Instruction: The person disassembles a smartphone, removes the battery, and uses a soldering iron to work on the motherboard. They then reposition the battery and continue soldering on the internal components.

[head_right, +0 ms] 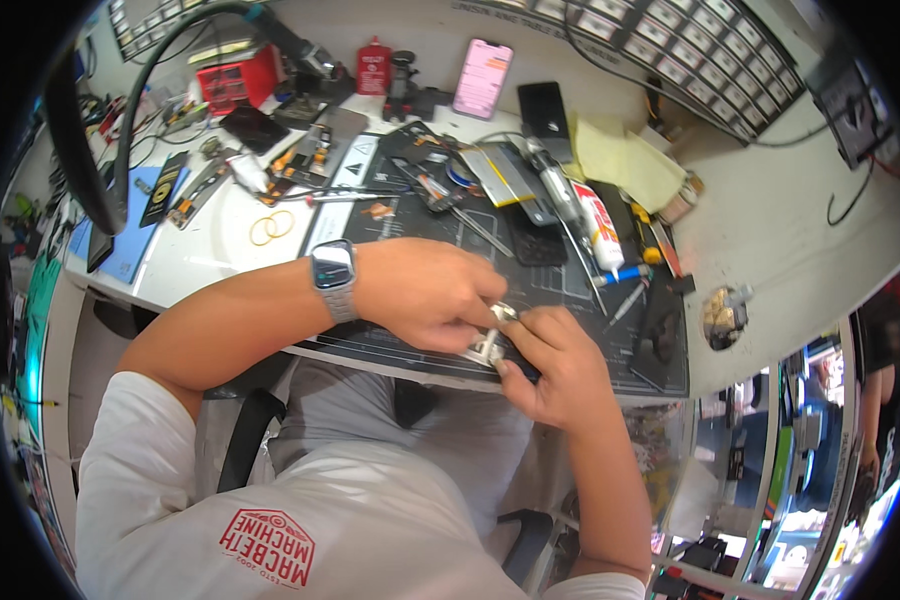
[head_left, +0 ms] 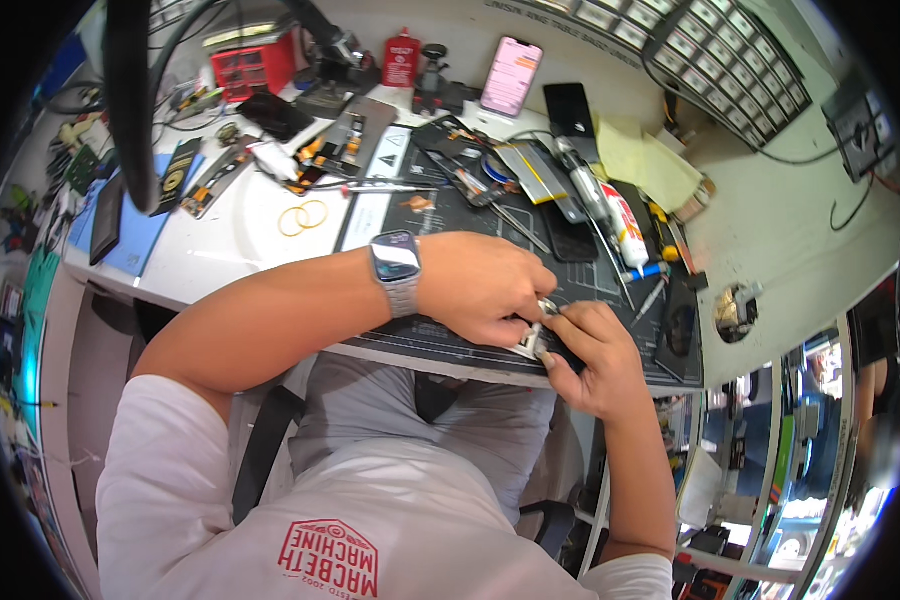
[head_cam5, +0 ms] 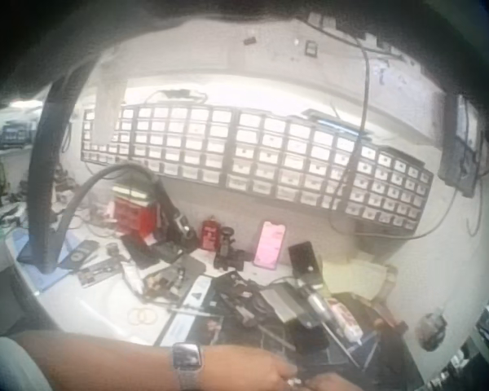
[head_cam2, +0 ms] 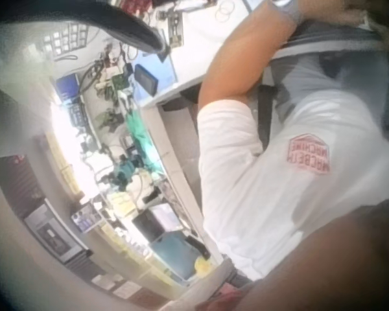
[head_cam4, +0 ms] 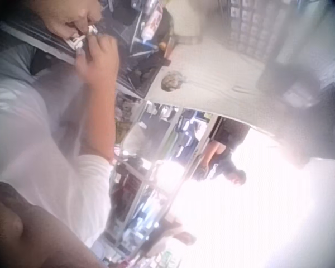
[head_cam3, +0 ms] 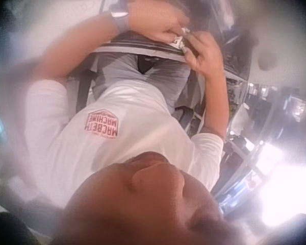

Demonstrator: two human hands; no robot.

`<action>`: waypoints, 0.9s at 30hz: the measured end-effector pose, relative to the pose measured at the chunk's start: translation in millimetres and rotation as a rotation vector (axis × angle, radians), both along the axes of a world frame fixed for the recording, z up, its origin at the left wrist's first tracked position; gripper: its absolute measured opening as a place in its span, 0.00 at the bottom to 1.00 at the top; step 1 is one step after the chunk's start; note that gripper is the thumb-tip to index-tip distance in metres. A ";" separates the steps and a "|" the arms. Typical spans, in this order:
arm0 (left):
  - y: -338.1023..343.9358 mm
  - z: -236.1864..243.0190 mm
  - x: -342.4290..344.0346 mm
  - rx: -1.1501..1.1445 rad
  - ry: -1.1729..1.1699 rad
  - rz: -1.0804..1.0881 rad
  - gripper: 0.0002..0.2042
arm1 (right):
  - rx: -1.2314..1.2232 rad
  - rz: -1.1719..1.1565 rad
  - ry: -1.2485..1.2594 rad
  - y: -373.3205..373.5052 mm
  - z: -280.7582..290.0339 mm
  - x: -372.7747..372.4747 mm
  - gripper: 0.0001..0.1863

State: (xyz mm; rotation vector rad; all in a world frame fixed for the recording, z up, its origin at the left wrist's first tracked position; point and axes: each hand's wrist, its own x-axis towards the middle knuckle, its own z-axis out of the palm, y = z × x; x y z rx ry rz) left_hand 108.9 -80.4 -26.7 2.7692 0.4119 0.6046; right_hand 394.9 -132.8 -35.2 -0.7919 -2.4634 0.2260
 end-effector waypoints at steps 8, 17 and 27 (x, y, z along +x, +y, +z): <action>38.3 12.5 -25.4 -0.157 -0.211 0.103 0.11 | 0.026 0.000 0.053 -2.1 -6.7 1.3 0.24; 83.9 0.6 -117.7 0.055 -0.465 0.910 0.14 | 0.045 -0.058 0.086 9.4 3.3 -11.7 0.17; 82.7 -14.6 -110.5 0.030 -0.436 0.850 0.12 | -0.078 -0.497 -0.238 142.2 37.9 -101.0 0.29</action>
